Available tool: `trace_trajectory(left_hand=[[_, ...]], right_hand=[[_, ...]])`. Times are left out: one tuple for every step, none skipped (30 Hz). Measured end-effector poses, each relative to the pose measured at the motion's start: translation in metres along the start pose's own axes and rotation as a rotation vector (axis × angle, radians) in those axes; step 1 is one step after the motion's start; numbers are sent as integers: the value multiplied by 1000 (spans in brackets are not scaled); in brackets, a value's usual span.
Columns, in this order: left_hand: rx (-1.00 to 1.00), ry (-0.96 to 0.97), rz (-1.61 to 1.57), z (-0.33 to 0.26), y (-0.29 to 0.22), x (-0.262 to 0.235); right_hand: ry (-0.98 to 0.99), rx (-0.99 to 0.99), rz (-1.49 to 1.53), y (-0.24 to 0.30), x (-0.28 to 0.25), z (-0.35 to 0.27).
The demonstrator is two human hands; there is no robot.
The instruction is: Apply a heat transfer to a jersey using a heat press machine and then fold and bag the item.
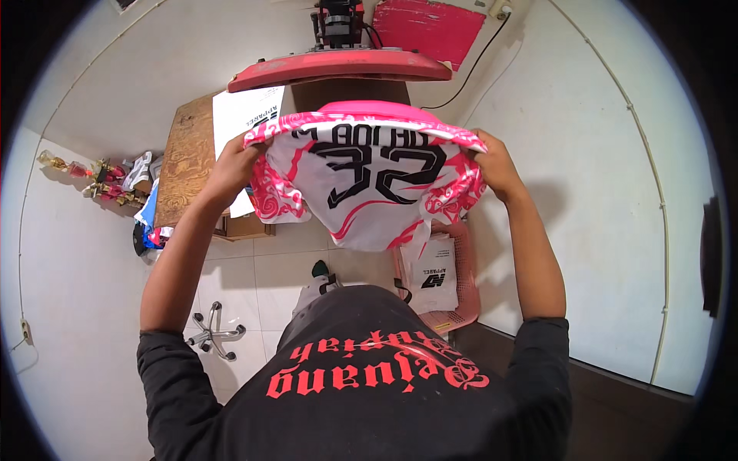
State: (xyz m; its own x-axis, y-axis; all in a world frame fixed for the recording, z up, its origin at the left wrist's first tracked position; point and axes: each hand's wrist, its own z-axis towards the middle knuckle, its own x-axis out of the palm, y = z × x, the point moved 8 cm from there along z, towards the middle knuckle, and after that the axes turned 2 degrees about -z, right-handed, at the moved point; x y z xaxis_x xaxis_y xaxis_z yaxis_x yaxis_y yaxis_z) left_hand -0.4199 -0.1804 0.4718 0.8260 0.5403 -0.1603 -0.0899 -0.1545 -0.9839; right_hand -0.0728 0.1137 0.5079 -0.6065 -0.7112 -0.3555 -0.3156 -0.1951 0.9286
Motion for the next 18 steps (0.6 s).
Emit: trace_trajectory(left_hand=[[-6, -21, -86, 8, 6, -4], [-33, -56, -149, 13, 3, -4], [-45, -78, -113, 26, 11, -12], [-68, -73, -204, 37, 22, -16], [-129, -63, -285, 43, 24, -13], [-149, -72, -350, 48, 21, -11], [-167, -51, -382, 57, 27, -13], [-134, -45, -353, 63, 21, -15], [-150, -46, -367, 72, 25, -19], [-183, -16, -302, 76, 29, -21], [-203, -39, -265, 80, 28, -25], [-221, -55, -232, 84, 23, -19], [-178, -153, -132, 86, 14, -15], [-110, -136, -95, 96, 20, -23], [-43, -114, -58, 108, 27, -31], [-45, -104, -14, 119, 37, -41], [2, -75, -54, 135, 49, -39], [48, -50, -90, 144, 49, -34]], right_hand=[[10, -45, 37, -3, 2, 14], [-10, -48, 52, -1, 6, 25], [-14, -46, 78, -5, 7, 39], [-17, -38, 149, -10, 10, 52], [-22, -30, 219, -13, 13, 63], [-44, -48, 217, -15, 13, 74], [-65, -64, 215, -17, 12, 84], [-71, -13, 227, -15, 12, 93], [-60, -89, 290, -16, 10, 109], [-65, -116, 388, -19, 9, 117], [-81, -87, 491, -26, 13, 125], [-103, -58, 590, -35, 14, 134], [-131, -34, 614, -44, 14, 143], [-135, 2, 670, -47, 24, 152], [-143, 41, 725, -51, 32, 159], [-166, 31, 696, -53, 38, 170], [-143, -46, 697, -63, 36, 183], [-116, -124, 702, -69, 37, 194]])
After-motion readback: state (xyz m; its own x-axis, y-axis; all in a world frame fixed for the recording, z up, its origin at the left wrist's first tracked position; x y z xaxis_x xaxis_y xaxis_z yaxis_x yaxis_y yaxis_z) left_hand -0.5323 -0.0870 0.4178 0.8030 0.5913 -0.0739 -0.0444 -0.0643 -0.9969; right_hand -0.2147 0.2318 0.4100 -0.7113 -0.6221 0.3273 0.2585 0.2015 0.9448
